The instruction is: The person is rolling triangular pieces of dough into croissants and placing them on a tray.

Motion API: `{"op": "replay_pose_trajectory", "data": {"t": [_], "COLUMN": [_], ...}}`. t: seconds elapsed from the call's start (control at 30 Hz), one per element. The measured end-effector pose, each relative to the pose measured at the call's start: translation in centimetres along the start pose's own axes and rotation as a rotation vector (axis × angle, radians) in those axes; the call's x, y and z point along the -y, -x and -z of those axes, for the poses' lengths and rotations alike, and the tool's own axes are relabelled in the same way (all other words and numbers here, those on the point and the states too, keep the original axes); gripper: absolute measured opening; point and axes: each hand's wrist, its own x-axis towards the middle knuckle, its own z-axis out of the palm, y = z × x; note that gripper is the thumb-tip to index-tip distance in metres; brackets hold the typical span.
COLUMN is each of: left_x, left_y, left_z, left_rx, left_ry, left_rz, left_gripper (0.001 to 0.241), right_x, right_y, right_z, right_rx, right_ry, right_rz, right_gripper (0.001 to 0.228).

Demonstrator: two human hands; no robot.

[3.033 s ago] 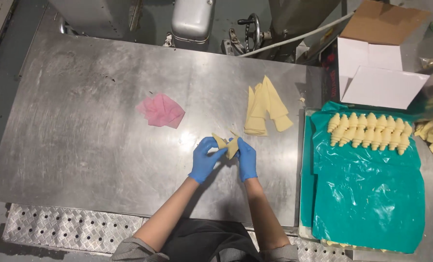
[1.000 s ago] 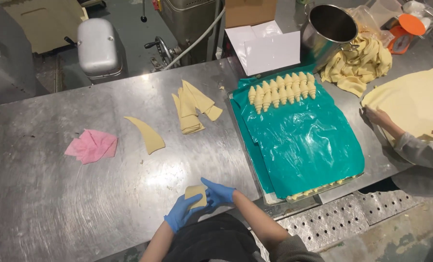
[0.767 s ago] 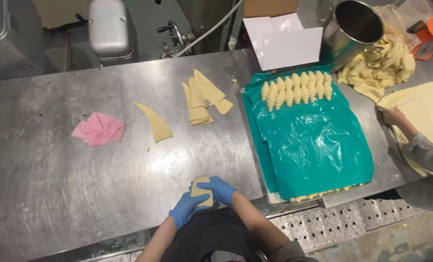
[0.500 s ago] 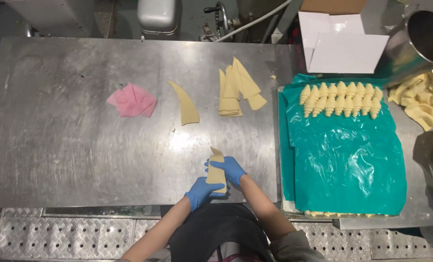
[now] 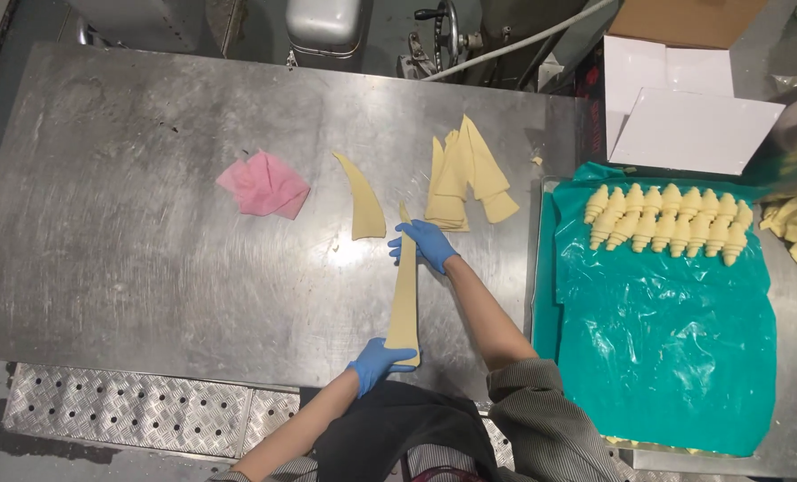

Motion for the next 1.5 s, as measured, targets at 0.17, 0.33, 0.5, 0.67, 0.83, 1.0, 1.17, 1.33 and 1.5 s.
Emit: {"op": "replay_pose_trajectory", "data": {"t": [0.17, 0.33, 0.5, 0.67, 0.83, 1.0, 1.17, 1.33, 1.5], "left_x": [1.3, 1.8, 0.3, -1.2, -1.0, -1.3, -0.6, -0.6, -2.8], "left_y": [-2.4, -2.8, -2.1, -1.7, -1.9, -1.4, -1.4, 2.1, 6.2], "left_z": [1.4, 1.9, 0.8, 0.2, 0.2, -0.2, 1.4, 3.4, 2.9], "left_rx": [-0.135, -0.137, -0.176, -0.149, -0.160, -0.150, -0.127, -0.204, -0.324], "left_ry": [-0.118, -0.113, -0.159, -0.259, -0.301, -0.318, -0.344, -0.543, -1.404], "left_rz": [-0.007, 0.086, 0.204, 0.251, 0.285, 0.252, 0.267, 0.190, -0.866], "left_gripper": [0.039, 0.039, 0.045, 0.048, 0.049, 0.045, 0.042, 0.047, 0.035], "right_x": [-1.3, -4.0, -5.5, -5.6, -5.8, -5.5, -4.9, -15.3, -20.2], "right_y": [-4.0, -7.9, -10.5, -10.0, -9.1, -9.6, -3.6, 6.4, 14.4], "right_z": [0.5, 1.7, 2.4, 1.0, -0.2, -0.8, -1.8, 1.4, 0.5], "right_rx": [-0.049, -0.081, -0.202, -0.434, -0.636, -0.722, -0.622, -0.548, -0.354], "right_ry": [0.018, -0.041, -0.084, 0.208, 0.898, 1.073, 0.886, 0.737, 0.739], "right_rz": [0.079, 0.118, 0.141, 0.373, 0.866, 0.809, 0.682, 0.848, 0.771], "right_gripper": [0.034, 0.032, 0.032, 0.025, 0.019, 0.037, 0.051, 0.027, 0.017]}}
